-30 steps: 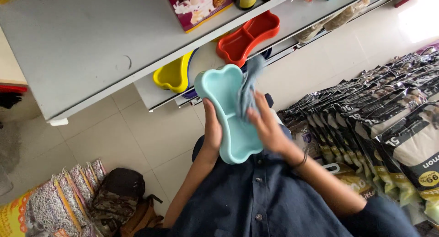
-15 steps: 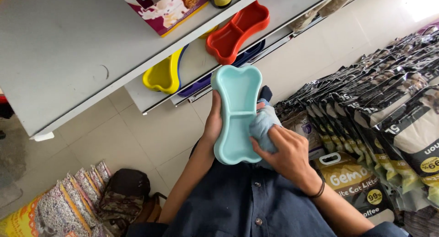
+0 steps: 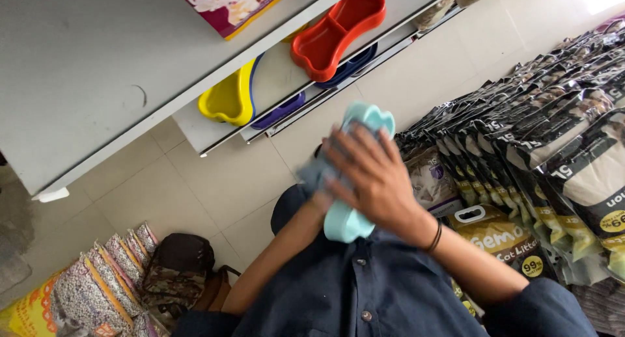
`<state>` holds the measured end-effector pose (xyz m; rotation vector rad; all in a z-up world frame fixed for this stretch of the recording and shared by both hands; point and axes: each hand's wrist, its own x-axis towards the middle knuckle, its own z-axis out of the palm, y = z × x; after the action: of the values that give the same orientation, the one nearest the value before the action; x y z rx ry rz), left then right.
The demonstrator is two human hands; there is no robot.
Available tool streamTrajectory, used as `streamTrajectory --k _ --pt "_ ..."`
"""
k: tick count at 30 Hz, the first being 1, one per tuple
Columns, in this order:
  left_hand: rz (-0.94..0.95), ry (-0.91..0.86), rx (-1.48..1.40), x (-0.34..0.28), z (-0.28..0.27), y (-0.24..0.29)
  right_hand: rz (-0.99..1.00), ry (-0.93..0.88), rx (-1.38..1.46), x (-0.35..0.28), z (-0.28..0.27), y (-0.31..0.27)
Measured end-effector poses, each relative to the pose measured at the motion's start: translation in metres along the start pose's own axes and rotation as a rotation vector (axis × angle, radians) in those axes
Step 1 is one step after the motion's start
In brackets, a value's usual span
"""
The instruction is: Wiping plastic pet bowls with a cloth and organizing them on a shelf.
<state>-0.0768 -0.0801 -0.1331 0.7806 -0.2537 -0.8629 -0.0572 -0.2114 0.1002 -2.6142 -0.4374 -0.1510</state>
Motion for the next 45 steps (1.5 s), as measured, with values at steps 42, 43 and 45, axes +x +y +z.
streamTrajectory --k 42,43,45 --pt "-0.285 0.144 0.700 0.301 -0.087 0.226 0.509 0.158 1.052 0.035 0.066 0.193" --pt "-0.304 0.133 0.706 0.314 -0.099 0.222 0.524 0.171 1.061 0.044 0.074 0.202" --pt "-0.306 0.134 0.932 0.337 -0.126 0.216 0.628 0.170 1.574 0.061 0.091 0.217"
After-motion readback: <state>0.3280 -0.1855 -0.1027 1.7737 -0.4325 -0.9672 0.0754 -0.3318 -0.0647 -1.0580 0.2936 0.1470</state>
